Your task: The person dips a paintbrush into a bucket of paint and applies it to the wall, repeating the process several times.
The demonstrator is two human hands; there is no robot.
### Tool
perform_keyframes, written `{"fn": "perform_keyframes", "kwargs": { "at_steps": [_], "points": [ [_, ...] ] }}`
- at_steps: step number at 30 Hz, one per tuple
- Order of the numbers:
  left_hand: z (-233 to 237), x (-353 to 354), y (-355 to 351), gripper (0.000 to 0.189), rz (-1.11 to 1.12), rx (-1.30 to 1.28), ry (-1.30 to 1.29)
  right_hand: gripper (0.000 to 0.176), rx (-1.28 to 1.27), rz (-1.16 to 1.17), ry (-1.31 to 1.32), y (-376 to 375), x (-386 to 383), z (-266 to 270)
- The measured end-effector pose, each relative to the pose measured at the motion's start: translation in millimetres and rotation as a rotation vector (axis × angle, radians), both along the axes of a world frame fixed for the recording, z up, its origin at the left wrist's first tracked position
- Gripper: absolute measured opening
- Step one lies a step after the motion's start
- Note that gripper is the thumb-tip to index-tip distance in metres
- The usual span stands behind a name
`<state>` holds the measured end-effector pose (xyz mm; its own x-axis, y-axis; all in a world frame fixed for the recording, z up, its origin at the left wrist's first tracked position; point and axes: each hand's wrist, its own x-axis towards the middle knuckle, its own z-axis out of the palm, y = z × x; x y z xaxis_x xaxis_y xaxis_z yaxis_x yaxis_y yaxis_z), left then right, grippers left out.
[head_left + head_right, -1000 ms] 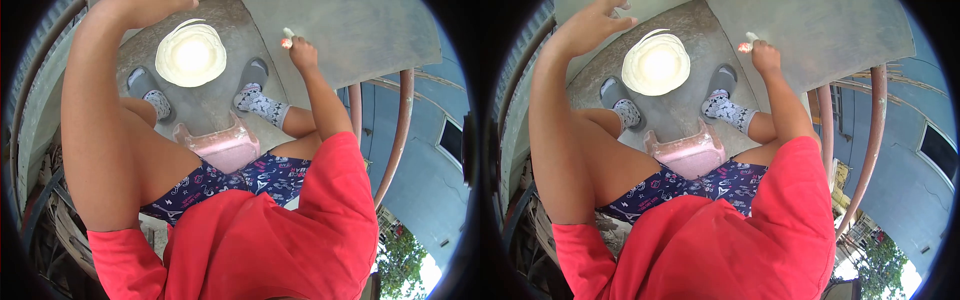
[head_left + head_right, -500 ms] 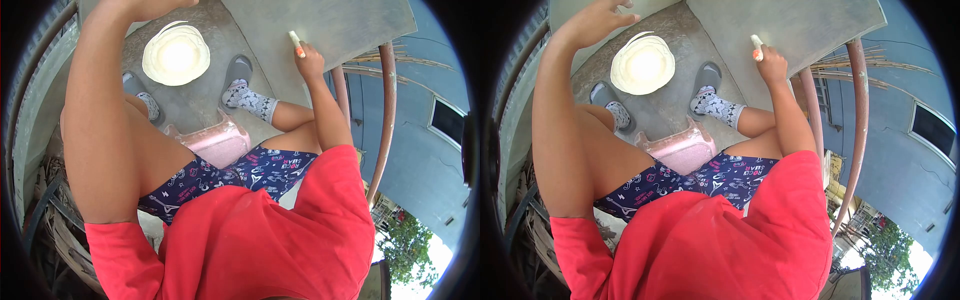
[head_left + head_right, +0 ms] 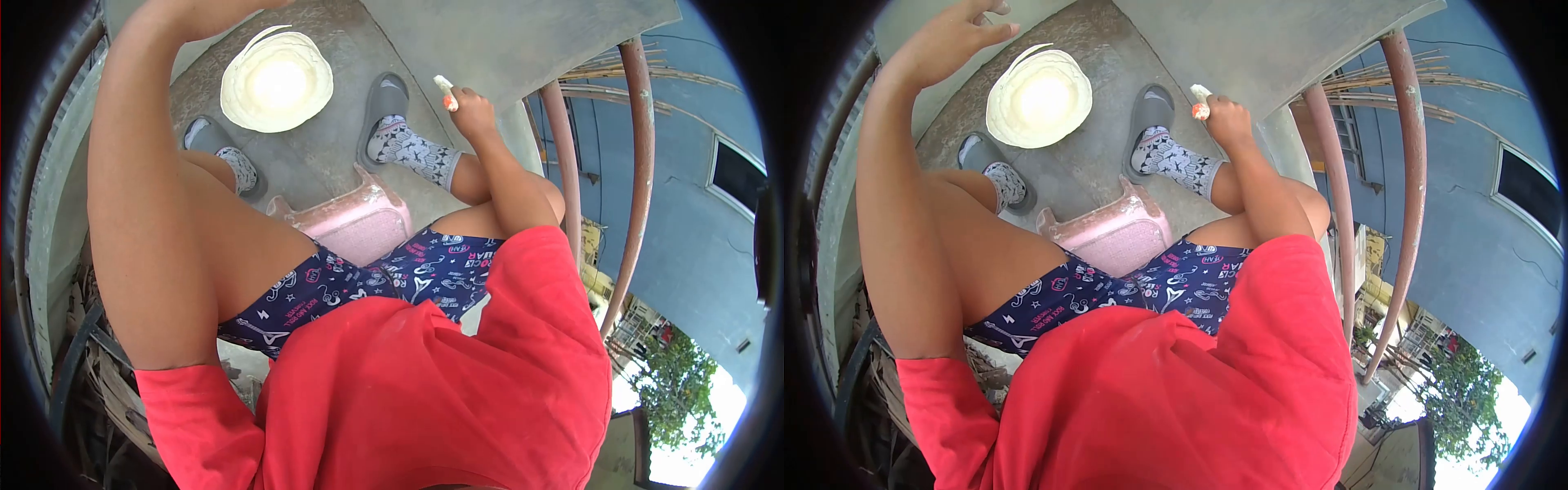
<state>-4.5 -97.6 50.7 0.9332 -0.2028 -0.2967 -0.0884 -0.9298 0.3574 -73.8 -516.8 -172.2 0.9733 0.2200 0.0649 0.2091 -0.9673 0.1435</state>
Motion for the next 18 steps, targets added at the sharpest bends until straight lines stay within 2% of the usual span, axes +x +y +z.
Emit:
{"fn": "perform_keyframes", "kwargs": {
  "at_steps": [2, 3, 5, 8, 10, 12, 15, 16, 18],
  "points": [
    [4.9, -11.8, -6.0, 0.056, 0.019, 0.047, -0.104, 0.011, -0.177, -0.065, 0.022, -8.2, 5.5, 2.1],
    [5.7, -6.9, -4.6, 0.056, 0.061, 0.052, -0.036, 0.011, -0.108, -0.135, -0.036, -17.6, 11.1, 21.9],
    [7.6, -3.4, -2.7, 0.056, 0.099, 0.054, 0.045, 0.011, -0.125, -0.030, -0.187, -19.4, 10.9, 56.2],
    [9.6, -0.5, 3.9, 0.057, -0.004, 0.019, -0.041, 0.011, 0.035, 0.151, -0.536, -10.0, 5.9, 110.0],
    [8.9, -0.5, 3.5, 0.057, -0.081, -0.059, -0.072, 0.014, 0.083, 0.133, -0.559, -2.9, -7.0, 116.7],
    [7.2, -2.0, 0.1, 0.057, -0.111, -0.063, -0.098, 0.016, 0.073, 0.134, -0.440, 0.4, -17.7, 92.5],
    [6.6, -7.9, -6.8, 0.057, -0.059, -0.022, -0.057, 0.012, -0.079, 0.104, -0.127, -22.3, -19.9, 14.3],
    [4.7, -17.5, -6.8, 0.056, -0.056, 0.041, -0.121, 0.011, -0.145, 0.109, -0.057, -16.8, -15.7, 12.2],
    [6.5, -12.2, -6.2, 0.056, -0.069, 0.103, -0.189, 0.011, -0.116, 0.054, -0.145, -33.3, -7.2, 37.7]
  ]
}}
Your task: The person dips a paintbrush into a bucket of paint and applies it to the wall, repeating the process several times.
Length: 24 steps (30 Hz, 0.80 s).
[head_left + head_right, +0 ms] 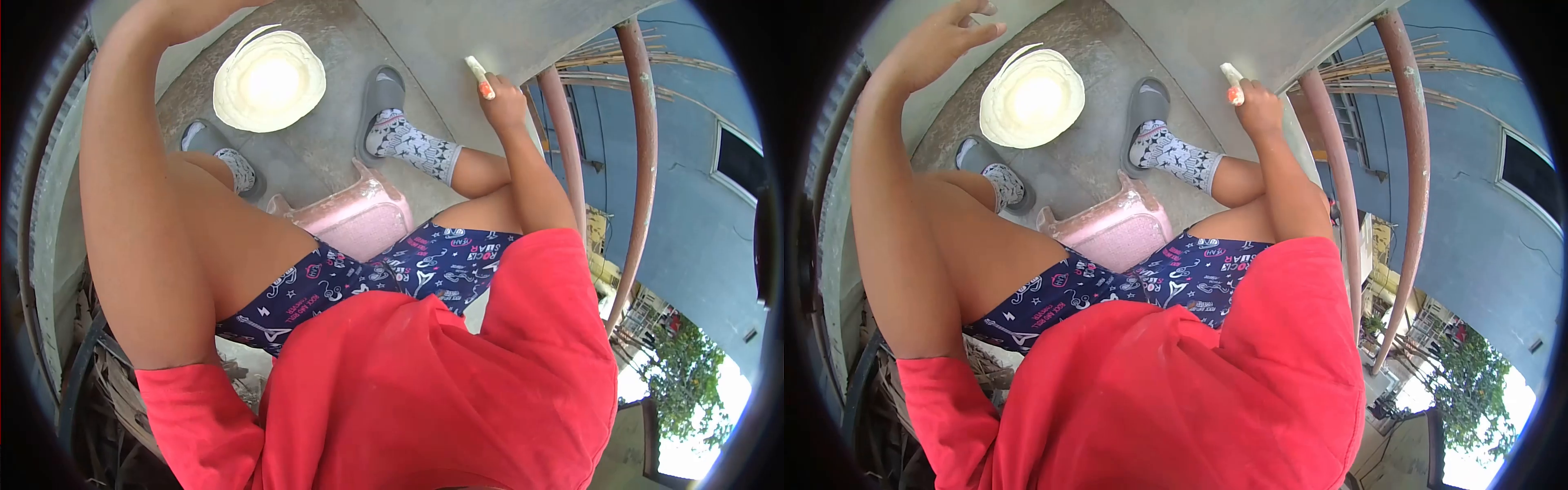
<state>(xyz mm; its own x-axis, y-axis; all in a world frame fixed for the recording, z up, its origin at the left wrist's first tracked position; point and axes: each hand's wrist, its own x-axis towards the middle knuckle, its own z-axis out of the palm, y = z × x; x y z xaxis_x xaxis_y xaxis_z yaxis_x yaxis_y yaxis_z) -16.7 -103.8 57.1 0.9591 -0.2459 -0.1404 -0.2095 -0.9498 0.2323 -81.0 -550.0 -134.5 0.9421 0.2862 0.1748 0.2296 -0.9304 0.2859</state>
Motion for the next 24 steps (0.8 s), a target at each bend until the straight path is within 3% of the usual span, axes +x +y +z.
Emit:
{"fn": "perform_keyframes", "kwargs": {
  "at_steps": [2, 5, 8, 12, 14, 16, 19, 22, 24],
  "points": [
    [0.5, 12.5, 2.3, 0.056, 0.093, -0.061, 0.192, 0.012, 0.054, -0.031, -0.126, 4.1, -1.9, 43.0],
    [1.4, 13.5, -5.6, 0.057, 0.136, 0.002, 0.168, 0.012, 0.141, 0.094, -0.318, 16.6, -4.2, 95.4],
    [-0.6, 13.6, -1.0, 0.057, 0.129, -0.026, 0.174, 0.015, 0.259, 0.197, -0.387, 29.4, -11.4, 90.3],
    [8.0, 5.0, -7.9, 0.058, 0.149, -0.037, 0.184, 0.013, 0.102, 0.032, 0.011, 19.6, -15.6, 7.2],
    [-17.9, 18.3, 8.5, 0.058, 0.141, -0.086, 0.193, 0.012, 0.055, -0.023, 0.001, 8.0, -8.2, 7.1],
    [-55.5, 34.4, 31.5, 0.065, -0.019, -0.199, 0.156, 0.012, 0.037, -0.041, -0.043, -0.5, -6.5, 23.2],
    [-58.0, 37.7, 35.5, 0.065, 0.004, -0.259, 0.097, 0.014, 0.097, 0.070, -0.227, 4.8, -2.8, 87.1],
    [4.9, 5.9, -0.9, 0.059, 0.136, -0.048, 0.136, 0.012, 0.199, 0.083, -0.376, 21.0, -7.6, 122.8],
    [3.3, -4.7, -6.1, 0.058, 0.152, 0.040, 0.021, 0.013, 0.197, 0.147, -0.374, 30.2, -10.4, 115.7]
  ]
}}
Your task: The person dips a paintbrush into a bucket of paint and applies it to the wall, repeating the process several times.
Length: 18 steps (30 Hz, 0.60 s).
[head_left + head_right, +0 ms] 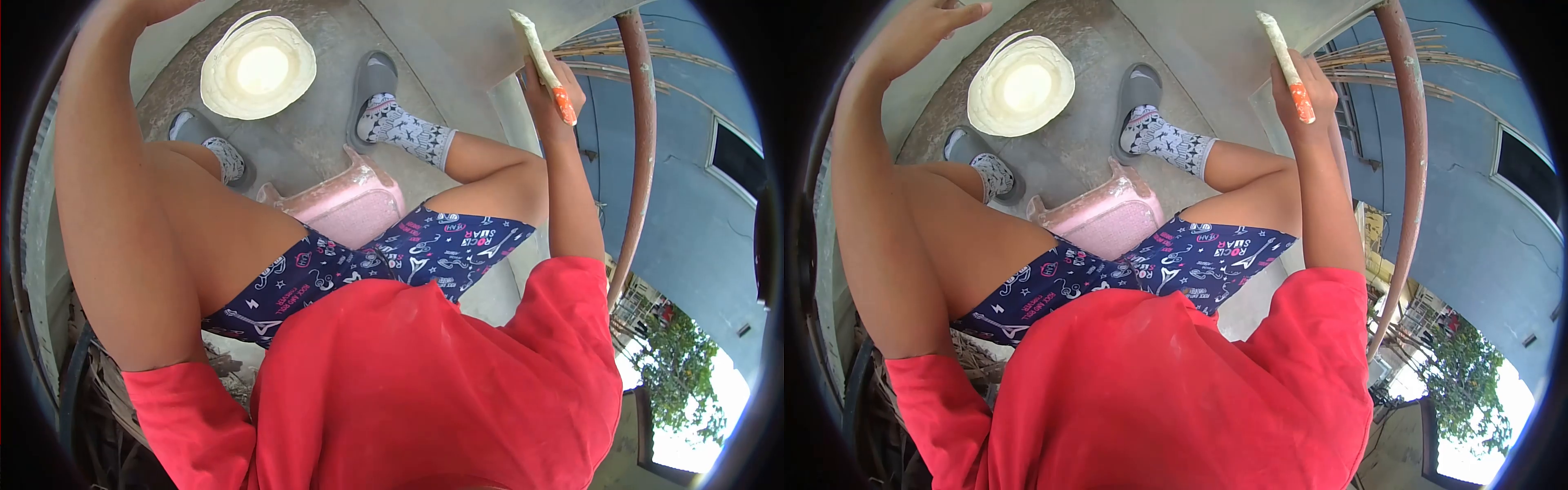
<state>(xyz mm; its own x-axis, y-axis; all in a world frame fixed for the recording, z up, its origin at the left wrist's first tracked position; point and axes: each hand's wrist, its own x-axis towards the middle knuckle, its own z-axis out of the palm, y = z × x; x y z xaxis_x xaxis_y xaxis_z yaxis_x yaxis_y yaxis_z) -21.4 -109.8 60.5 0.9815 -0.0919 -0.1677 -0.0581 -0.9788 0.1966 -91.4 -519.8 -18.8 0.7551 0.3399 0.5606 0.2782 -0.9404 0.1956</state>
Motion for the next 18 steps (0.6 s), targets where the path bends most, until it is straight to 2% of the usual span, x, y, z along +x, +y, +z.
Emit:
{"fn": "perform_keyframes", "kwargs": {
  "at_steps": [1, 4, 6, 8, 12, 13, 14, 16, 18],
  "points": [
    [2.8, 2.7, 2.3, 0.058, -0.017, -0.054, 0.059, 0.014, 0.048, 0.072, 0.071, 0.2, -1.6, -12.5],
    [2.5, 10.1, 3.0, 0.057, 0.000, -0.093, 0.140, 0.018, -0.128, -0.008, 0.351, -11.4, -6.6, -71.7],
    [2.7, 8.3, -1.3, 0.057, 0.026, -0.080, 0.159, 0.016, -0.215, -0.050, 0.366, -23.1, -1.2, -83.7],
    [4.1, -4.4, -2.2, 0.058, -0.038, -0.066, 0.028, 0.015, -0.111, -0.069, 0.258, -34.0, 9.0, -53.7],
    [8.4, 9.3, 6.6, 0.058, -0.055, -0.139, 0.106, 0.016, -0.094, -0.062, 0.071, -8.6, 16.7, 41.4],
    [6.8, 13.5, 0.4, 0.058, 0.033, -0.092, 0.122, 0.014, -0.045, -0.018, -0.023, 1.6, 15.4, 60.0],
    [4.9, 8.7, -1.7, 0.058, 0.040, -0.096, 0.132, 0.013, -0.090, 0.015, -0.133, 1.1, 21.7, 72.2],
    [2.3, -2.5, -3.0, 0.057, 0.004, -0.031, 0.013, 0.013, -0.071, 0.049, -0.186, 9.5, 17.7, 89.4],
    [2.5, -4.1, -1.6, 0.058, -0.011, -0.050, 0.018, 0.014, -0.007, 0.089, -0.176, 16.8, 14.7, 75.9]
  ]
}}
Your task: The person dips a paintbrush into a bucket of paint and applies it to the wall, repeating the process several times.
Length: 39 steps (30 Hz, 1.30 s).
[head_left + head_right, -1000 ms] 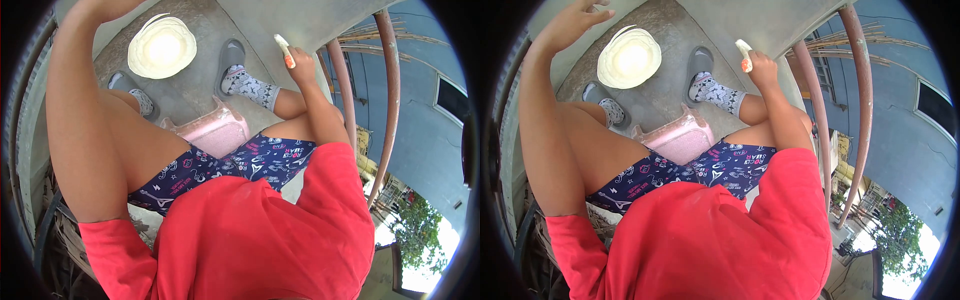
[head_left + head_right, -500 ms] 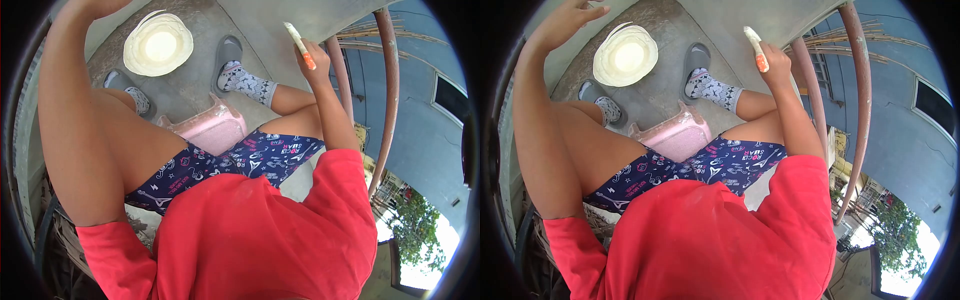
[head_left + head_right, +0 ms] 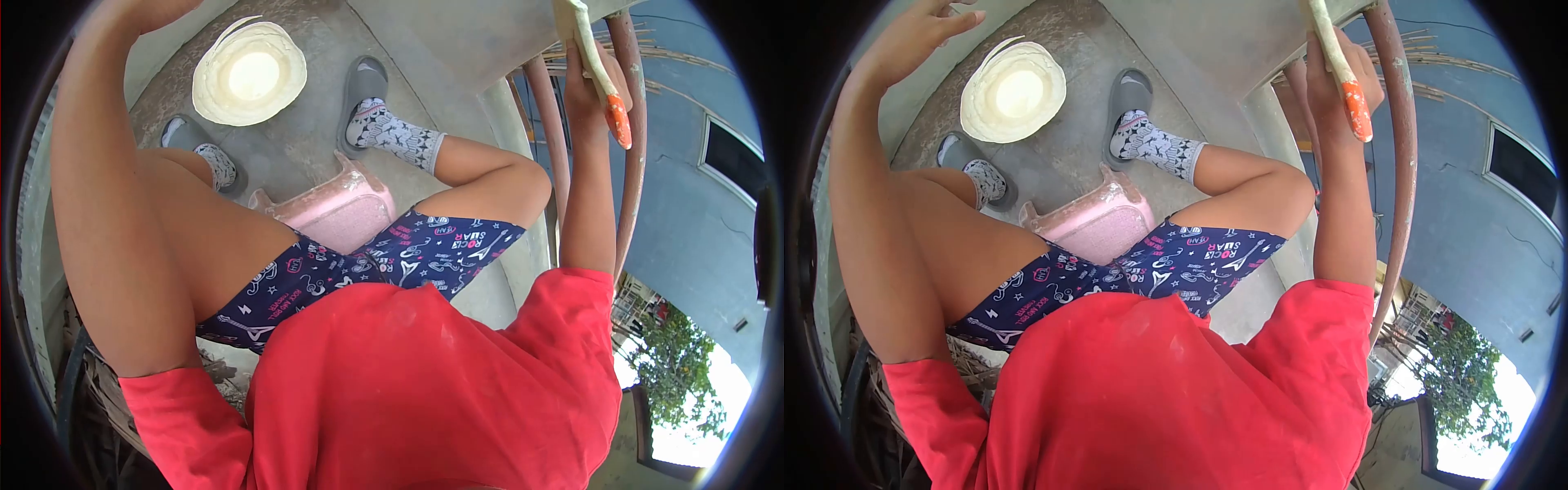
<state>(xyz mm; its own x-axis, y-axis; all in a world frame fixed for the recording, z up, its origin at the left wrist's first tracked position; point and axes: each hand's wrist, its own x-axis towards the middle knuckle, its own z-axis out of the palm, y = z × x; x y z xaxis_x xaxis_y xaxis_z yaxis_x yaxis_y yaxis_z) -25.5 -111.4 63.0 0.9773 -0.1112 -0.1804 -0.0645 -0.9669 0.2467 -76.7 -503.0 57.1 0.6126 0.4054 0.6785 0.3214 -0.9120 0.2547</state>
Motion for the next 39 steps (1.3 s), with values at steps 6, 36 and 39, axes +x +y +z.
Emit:
{"fn": "perform_keyframes", "kwargs": {
  "at_steps": [6, 36, 39],
  "points": [
    [-58.5, 50.7, 40.8, 0.065, -0.160, -0.262, 0.092, 0.016, -0.100, -0.080, 0.337, -33.7, 0.4, -86.7],
    [4.0, 14.4, -4.5, 0.057, 0.093, 0.013, 0.122, 0.013, -0.120, -0.142, 0.509, -45.7, -26.9, -187.5],
    [-1.7, 9.9, 4.0, 0.057, 0.046, -0.019, 0.091, 0.014, -0.183, -0.298, 0.571, -47.0, -18.7, -189.0]
  ]
}}
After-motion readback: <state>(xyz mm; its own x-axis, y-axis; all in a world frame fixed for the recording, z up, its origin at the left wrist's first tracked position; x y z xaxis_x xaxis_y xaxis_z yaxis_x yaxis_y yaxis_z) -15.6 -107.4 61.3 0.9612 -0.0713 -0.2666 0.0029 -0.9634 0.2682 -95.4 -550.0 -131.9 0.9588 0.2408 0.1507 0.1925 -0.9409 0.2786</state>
